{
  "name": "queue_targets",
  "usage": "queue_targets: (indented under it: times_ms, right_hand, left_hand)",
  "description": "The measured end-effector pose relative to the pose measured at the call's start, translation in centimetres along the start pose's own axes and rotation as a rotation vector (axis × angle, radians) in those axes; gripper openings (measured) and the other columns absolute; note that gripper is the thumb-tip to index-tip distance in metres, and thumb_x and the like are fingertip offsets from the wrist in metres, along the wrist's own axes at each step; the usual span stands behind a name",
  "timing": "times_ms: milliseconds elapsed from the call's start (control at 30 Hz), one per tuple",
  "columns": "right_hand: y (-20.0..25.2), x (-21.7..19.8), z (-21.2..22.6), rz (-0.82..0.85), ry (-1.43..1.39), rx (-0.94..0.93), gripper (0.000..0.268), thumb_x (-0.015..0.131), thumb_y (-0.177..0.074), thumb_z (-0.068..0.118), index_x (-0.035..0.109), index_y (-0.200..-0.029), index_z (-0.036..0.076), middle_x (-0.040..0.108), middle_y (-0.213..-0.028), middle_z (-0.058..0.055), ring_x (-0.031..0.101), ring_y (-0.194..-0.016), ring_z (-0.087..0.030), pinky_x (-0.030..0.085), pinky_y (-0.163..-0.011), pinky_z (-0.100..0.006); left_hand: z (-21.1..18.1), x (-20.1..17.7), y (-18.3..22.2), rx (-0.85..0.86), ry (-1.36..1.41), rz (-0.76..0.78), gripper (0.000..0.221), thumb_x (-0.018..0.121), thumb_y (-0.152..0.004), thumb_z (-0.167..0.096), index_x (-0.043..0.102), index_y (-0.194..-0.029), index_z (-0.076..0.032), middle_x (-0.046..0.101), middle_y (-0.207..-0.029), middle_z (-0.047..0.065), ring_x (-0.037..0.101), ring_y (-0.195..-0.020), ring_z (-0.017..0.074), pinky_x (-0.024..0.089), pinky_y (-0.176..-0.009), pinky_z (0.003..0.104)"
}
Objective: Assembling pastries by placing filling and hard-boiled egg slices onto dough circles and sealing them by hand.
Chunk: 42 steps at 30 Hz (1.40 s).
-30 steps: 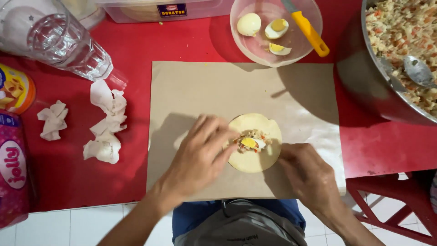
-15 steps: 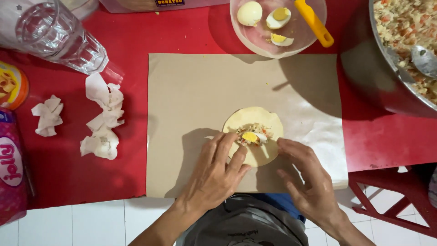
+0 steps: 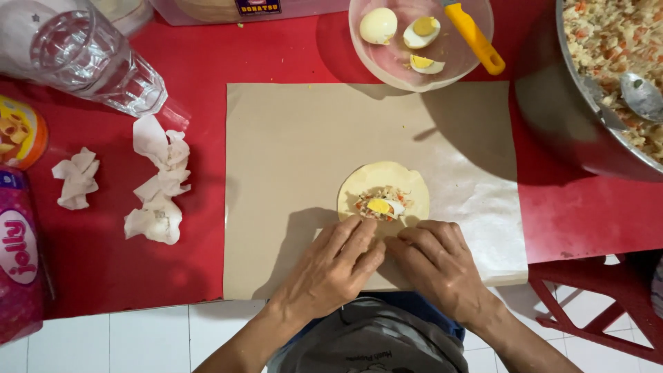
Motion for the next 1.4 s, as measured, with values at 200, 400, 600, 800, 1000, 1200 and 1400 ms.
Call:
queue_targets:
  times_ms: [200,400,600,800,1000,1200,1400]
  right_hand:
    - [-0.5,-0.1,0.1,-0.025,-0.045,-0.011,0.016,0.076,-0.094,0.014,0.07,-0.106,0.005,0.067,-0.104,-0.009,0.059,-0.093,-0.026,0.048,-0.08,-0.037]
    - [0.2,0.2,-0.5,0.057,-0.046,-0.044,0.023,0.048,-0.105,0.01,0.066,-0.119,0.005,0.062,-0.116,-0.011,0.058,-0.1,-0.03,0.045,-0.08,-0.04]
    - [-0.3,0.5,-0.5,-0.028,0.015,-0.067,0.02,0.078,-0.095,0.018,0.068,-0.108,0.007,0.065,-0.107,-0.007,0.058,-0.092,-0.025,0.045,-0.073,-0.036]
    - [-0.9,0.3,-0.1,-0.051,0.009,-0.054,0.013,0.071,-0.096,0.009,0.065,-0.107,0.005,0.062,-0.106,-0.008,0.058,-0.091,-0.025,0.044,-0.075,-0.037]
    - [-0.4,0.1,-0.2,-0.01,-0.054,-0.078,0.026,0.055,-0.103,0.006,0.061,-0.128,0.0,0.064,-0.119,-0.013,0.062,-0.102,-0.029,0.045,-0.084,-0.041]
    - [-1.8,-0.2,-0.4,-0.092,-0.015,-0.14,0.019,0.054,-0.103,0.007,0.064,-0.111,-0.007,0.064,-0.128,-0.027,0.063,-0.12,-0.041,0.056,-0.103,-0.048]
    - [-2.7,-0.2,-0.4,-0.024,-0.088,-0.195,0.021,0.05,-0.105,0.003,0.062,-0.118,-0.009,0.053,-0.145,-0.027,0.057,-0.135,-0.042,0.05,-0.116,-0.052]
  left_hand:
    - [-0.2,0.5,0.1,0.063,-0.112,-0.018,0.01,0.06,-0.103,-0.006,0.07,-0.106,-0.005,0.067,-0.12,0.016,0.062,-0.114,0.0299,0.058,-0.079,0.038]
    - [0.0,0.0,-0.2,0.016,-0.007,-0.034,0.01,0.061,-0.101,0.0,0.068,-0.108,0.0,0.067,-0.12,0.022,0.063,-0.113,0.0337,0.059,-0.085,0.041]
    - [-0.1,0.4,-0.2,0.053,-0.076,-0.02,0.011,0.061,-0.101,0.0,0.07,-0.106,0.0,0.068,-0.117,0.018,0.063,-0.108,0.0305,0.059,-0.076,0.036]
    - [-0.2,-0.2,-1.1,-0.007,0.019,-0.103,0.013,0.062,-0.101,-0.009,0.067,-0.095,0.001,0.069,-0.112,0.02,0.064,-0.106,0.0323,0.056,-0.082,0.041]
    - [0.2,-0.4,-1.3,-0.052,0.107,-0.125,0.015,0.054,-0.101,0.005,0.068,-0.097,0.004,0.066,-0.109,0.02,0.063,-0.1,0.0334,0.058,-0.085,0.04]
    - [3.9,-0.4,-3.4,-0.429,0.59,-0.027,0.027,0.05,-0.106,-0.018,0.064,-0.118,0.001,0.065,-0.11,0.015,0.066,-0.099,0.0269,0.061,-0.081,0.039]
    - [8.4,5.5,-5.2,-0.414,0.46,0.095,0.019,0.07,-0.088,-0.009,0.069,-0.106,-0.003,0.061,-0.1,0.012,0.056,-0.1,0.0339,0.044,-0.092,0.043]
Point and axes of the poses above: each hand's wrist, its own y-axis away from the middle knuckle, its own x-axis out of the palm, z = x × y, the point moved 1 cm from there along -y, towards the middle knuckle
